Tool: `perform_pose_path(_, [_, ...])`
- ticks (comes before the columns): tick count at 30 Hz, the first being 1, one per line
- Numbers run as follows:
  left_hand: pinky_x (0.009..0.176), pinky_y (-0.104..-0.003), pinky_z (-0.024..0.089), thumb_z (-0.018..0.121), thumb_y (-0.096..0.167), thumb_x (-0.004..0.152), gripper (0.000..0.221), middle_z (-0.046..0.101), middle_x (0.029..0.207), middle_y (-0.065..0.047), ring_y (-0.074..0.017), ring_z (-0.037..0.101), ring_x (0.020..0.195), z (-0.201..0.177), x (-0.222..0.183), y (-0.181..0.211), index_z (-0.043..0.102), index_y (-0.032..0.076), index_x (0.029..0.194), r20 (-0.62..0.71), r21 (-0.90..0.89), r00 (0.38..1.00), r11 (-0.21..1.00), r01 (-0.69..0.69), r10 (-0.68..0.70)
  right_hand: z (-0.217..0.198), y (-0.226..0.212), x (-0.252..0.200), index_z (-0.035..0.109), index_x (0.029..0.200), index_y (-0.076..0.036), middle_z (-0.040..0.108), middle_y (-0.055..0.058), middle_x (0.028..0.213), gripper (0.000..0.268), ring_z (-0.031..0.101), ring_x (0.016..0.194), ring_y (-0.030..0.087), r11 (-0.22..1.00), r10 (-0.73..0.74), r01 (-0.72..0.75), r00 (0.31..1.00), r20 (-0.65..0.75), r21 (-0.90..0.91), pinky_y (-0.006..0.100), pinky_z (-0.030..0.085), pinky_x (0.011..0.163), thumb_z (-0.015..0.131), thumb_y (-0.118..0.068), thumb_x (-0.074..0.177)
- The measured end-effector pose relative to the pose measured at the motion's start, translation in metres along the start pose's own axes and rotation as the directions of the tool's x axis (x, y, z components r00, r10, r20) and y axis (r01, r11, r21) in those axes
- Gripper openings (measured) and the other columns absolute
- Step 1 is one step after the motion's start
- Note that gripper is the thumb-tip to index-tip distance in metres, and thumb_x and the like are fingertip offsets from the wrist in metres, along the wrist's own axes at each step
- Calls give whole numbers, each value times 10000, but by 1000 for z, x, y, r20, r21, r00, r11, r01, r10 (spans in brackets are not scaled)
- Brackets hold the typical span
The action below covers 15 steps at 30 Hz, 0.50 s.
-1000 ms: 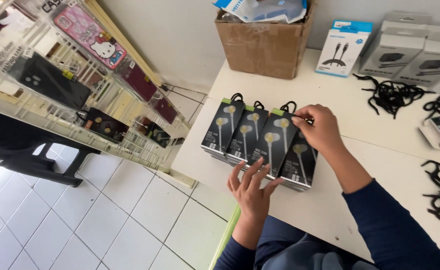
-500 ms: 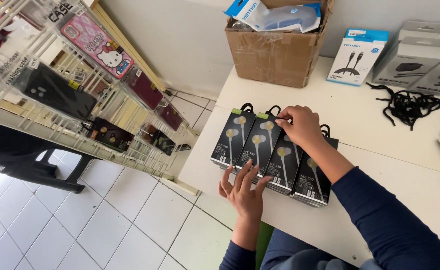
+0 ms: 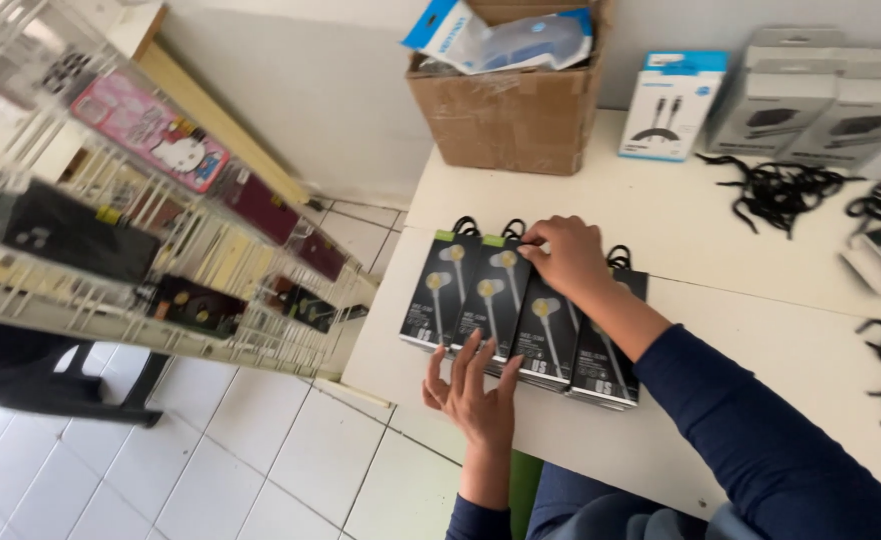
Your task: The person organizes boxes of earphones on a table by aligning a box with a row and then moving several other boxes into a central pile.
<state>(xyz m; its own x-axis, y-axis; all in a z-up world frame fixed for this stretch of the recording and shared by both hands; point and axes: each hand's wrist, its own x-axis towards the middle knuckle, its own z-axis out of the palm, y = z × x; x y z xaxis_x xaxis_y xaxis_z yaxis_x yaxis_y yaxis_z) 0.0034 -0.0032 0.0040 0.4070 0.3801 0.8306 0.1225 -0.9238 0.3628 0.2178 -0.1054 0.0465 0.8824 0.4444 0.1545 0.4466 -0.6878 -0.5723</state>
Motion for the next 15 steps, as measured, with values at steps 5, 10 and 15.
perform_pose_path(5, [1128, -418, 253, 703, 559, 887, 391, 750, 1238, 75, -255, 486, 1373, 1, -12, -5, 751, 238, 1106, 34, 19, 999, 1000, -20, 19, -7, 14, -26, 771, 1157, -227, 737, 33, 1130, 270, 631, 1048, 352, 986, -149, 159, 978, -144, 59, 541, 433, 889, 667, -373, 955])
perform_pose_path(10, [1159, -440, 282, 711, 323, 979, 221, 746, 1244, -32, -329, 495, 1390, -19, -3, 34, 775, 152, 1101, 44, -73, 996, 994, -80, 84, -57, 26, -100, 751, 1182, -127, 746, 62, 1034, 366, 695, 980, 293, 881, -339, 436, 853, -397, 183, 459, 495, 889, 542, -397, 1051])
perform_pose_path(15, [1020, -443, 491, 706, 66, 899, 60, 779, 1019, -106, -166, 751, 905, -34, -16, 106, 681, 118, 881, 38, -496, 896, 786, -368, 443, -68, 103, -188, 693, 1083, -127, 728, 22, 1062, 148, 662, 998, 247, 944, -161, 257, 907, -389, 209, 393, 482, 890, 685, -243, 989])
